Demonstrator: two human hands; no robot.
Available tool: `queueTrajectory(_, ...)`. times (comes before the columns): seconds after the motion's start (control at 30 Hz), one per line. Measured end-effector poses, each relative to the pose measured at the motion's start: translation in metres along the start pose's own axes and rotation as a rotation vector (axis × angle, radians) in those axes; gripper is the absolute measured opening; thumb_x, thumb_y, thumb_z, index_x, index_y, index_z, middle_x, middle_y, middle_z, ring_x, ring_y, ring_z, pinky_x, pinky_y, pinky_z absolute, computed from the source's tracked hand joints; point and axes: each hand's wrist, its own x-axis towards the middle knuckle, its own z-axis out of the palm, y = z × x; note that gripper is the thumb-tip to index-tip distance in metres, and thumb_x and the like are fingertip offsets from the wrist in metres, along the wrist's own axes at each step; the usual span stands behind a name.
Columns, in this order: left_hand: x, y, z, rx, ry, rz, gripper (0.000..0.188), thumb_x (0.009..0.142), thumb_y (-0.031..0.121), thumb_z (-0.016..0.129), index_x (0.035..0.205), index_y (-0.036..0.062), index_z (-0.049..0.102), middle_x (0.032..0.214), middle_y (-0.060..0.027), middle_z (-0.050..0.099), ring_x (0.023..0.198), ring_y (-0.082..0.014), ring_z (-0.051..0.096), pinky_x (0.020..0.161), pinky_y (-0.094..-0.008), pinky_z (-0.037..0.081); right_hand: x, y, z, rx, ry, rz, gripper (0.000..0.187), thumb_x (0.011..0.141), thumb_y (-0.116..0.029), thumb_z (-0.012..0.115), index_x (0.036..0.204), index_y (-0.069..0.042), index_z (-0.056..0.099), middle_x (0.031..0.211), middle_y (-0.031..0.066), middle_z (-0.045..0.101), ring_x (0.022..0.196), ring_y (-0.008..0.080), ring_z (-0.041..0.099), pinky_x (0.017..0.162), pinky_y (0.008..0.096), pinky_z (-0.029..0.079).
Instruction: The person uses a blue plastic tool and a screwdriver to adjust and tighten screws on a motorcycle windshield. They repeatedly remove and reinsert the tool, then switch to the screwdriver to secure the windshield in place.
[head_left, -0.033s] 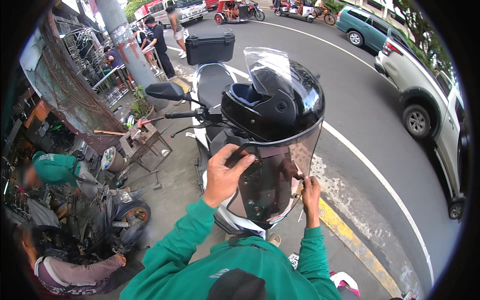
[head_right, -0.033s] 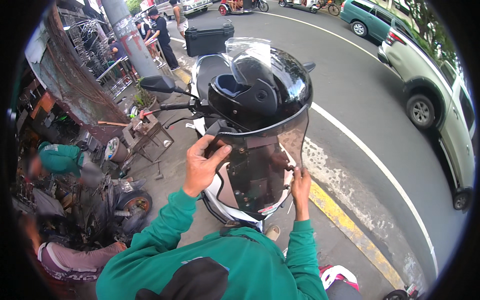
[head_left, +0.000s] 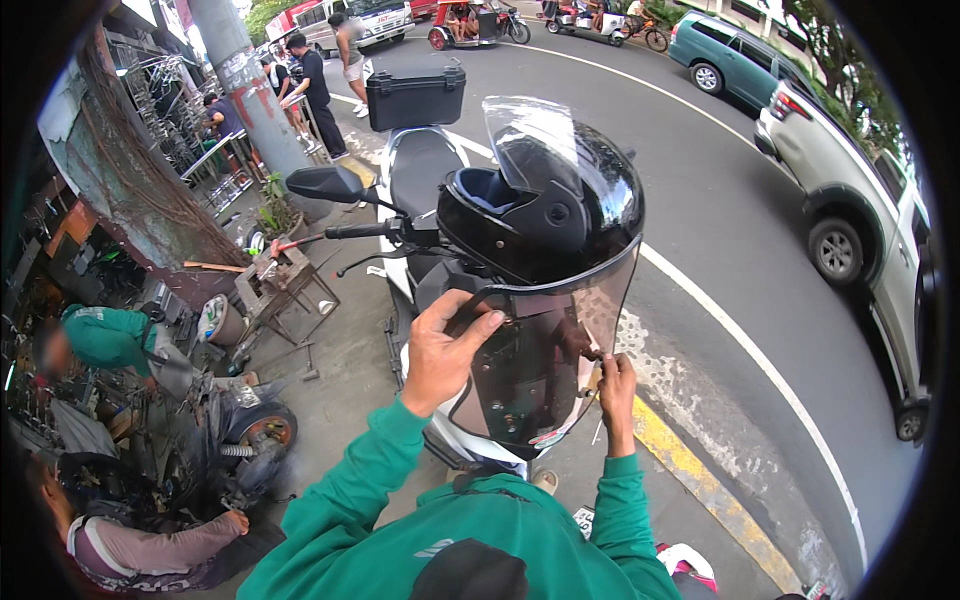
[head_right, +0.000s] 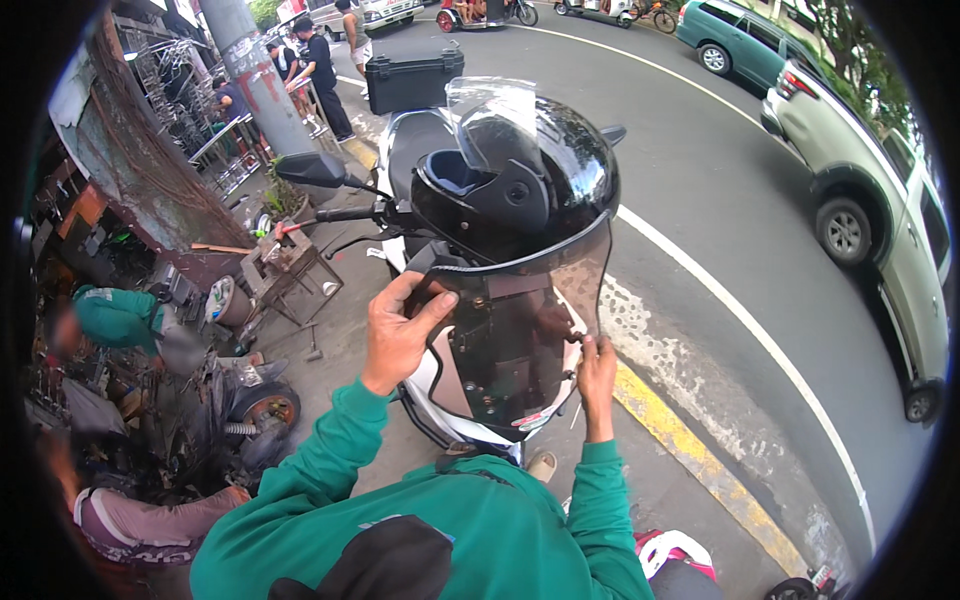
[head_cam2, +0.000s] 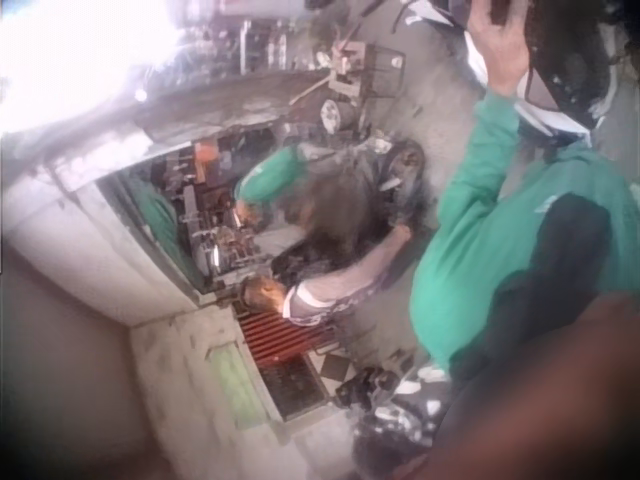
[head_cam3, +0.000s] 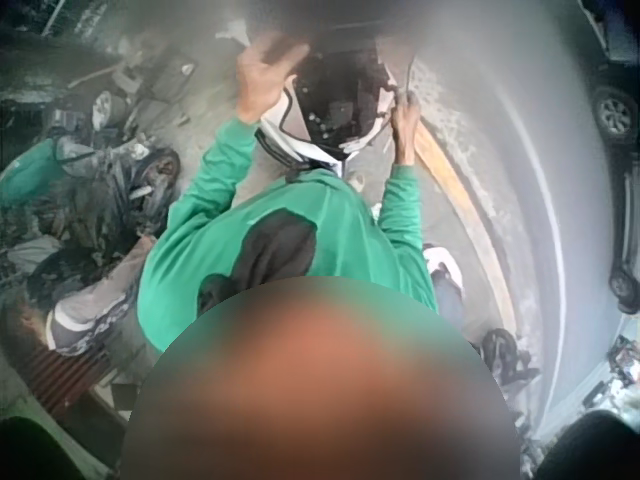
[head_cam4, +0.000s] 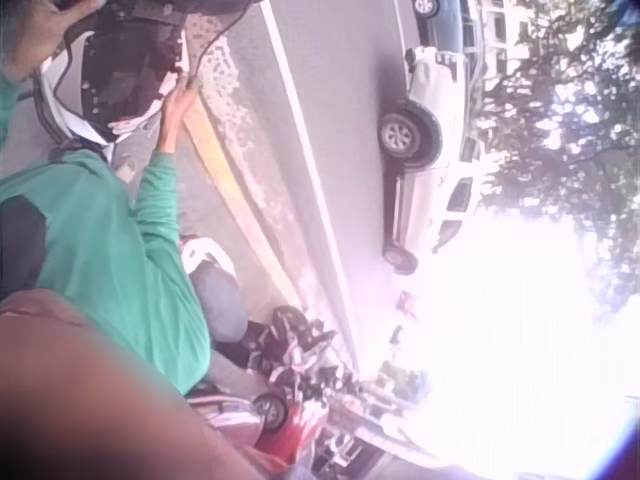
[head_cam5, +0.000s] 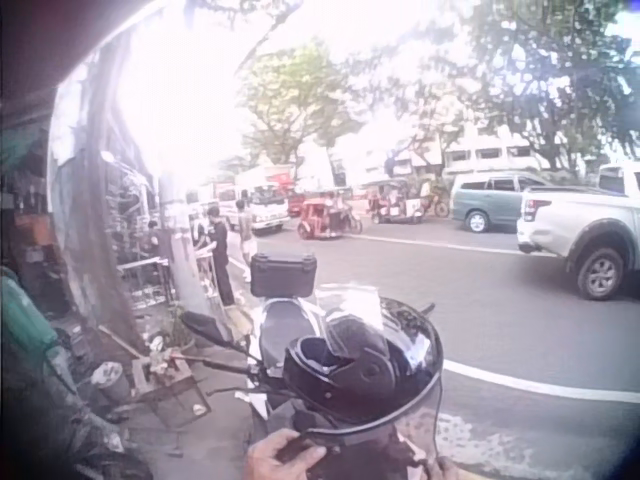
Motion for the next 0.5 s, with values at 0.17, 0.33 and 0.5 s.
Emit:
queueTrajectory(0.17,-0.001,-0.002,-0.002,0.083,0.003,-0.01,0.02,0.097,0.018,0.083,0.099,0.0011,0.072,0.089,-0.0013,0.074,0.08,-0.0063,0.063,0.073,-0.0249,0.051,-0.003,-0.012,0.001,0.3,-0.081,0.188,0.025,0.107,-0.03,0.061,0.096,-0.008,0.056,0.07,-0.0042,0.046,0.051,0.0061,0.041,0.043,0.0258,0.031)
queueTrajectory(0.33,0.001,-0.001,0.0,0.037,0.019,-0.003,0.02,0.096,0.017,0.083,0.098,0.0012,0.072,0.087,-0.0007,0.073,0.079,-0.0063,0.063,0.072,-0.025,0.051,-0.007,-0.023,-0.001,0.278,-0.1,0.253,0.034,0.109,-0.036,0.061,0.094,-0.006,0.059,0.068,-0.0061,0.045,0.05,0.0058,0.038,0.044,0.0267,0.03)
queueTrajectory(0.5,-0.001,0.004,0.001,0.034,0.02,0.03,0.018,0.097,0.014,0.082,0.099,0.0005,0.071,0.086,-0.001,0.072,0.077,-0.0068,0.064,0.071,-0.0245,0.053,-0.01,-0.021,0.004,0.112,-0.025,0.1,0.04,0.11,-0.034,0.058,0.091,0.001,0.059,0.071,0.0068,0.054,0.062,0.0158,0.049,0.058,0.0365,0.041)
